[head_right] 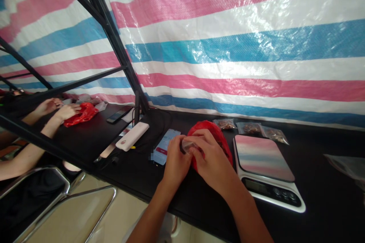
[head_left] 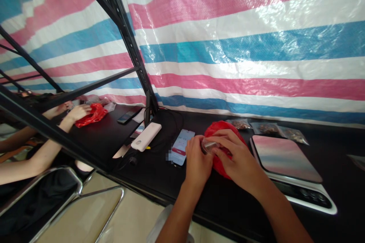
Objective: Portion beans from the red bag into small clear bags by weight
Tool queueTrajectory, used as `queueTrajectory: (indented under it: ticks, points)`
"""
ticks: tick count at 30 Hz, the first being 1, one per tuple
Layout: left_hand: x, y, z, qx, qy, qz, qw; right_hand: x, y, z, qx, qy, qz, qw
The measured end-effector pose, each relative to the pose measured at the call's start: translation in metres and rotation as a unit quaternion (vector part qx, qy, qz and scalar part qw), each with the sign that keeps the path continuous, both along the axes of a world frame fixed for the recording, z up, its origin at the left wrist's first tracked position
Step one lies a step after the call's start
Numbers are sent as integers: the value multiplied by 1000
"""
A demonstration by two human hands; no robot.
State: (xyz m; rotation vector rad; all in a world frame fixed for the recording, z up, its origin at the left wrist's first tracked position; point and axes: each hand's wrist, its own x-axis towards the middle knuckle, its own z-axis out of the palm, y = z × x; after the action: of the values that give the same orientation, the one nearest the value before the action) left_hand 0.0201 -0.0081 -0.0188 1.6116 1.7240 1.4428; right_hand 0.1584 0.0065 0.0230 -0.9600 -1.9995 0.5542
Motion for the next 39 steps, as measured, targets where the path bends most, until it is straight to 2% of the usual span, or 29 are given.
queueTrajectory:
  ticks: [4,9,13,16,19,23,26,28,33,39]
  points:
    - [0,-1,4,-4,49,-12,999,0,0,-3,18,-12,-11,1000]
    - [1,-3,4,10,7,-61,998,5,2,-3,50,-5,-14,999]
    - [2,-3,1,14,5,-22,1000,17,10,-8,76,0,-75,994]
    - [3,0,0,43,-6,16,999,28,20,-18,55,-89,-130,986]
    - [3,3,-2,59,-24,22,998,33,25,-27,33,-206,-169,963]
    - [5,6,-7,-3,-28,-14,1000,28,25,-28,25,-270,-225,936]
    - [6,7,-10,-62,-64,-61,994,23,25,-27,8,-273,-234,933]
    - [8,9,-11,-74,-101,-69,990,22,25,-27,-9,-267,-229,936]
    - [11,15,-5,-30,-209,-53,976,25,24,-28,-42,-255,-219,941]
    - [11,13,9,5,-244,-32,969,27,25,-24,-20,-177,-197,964]
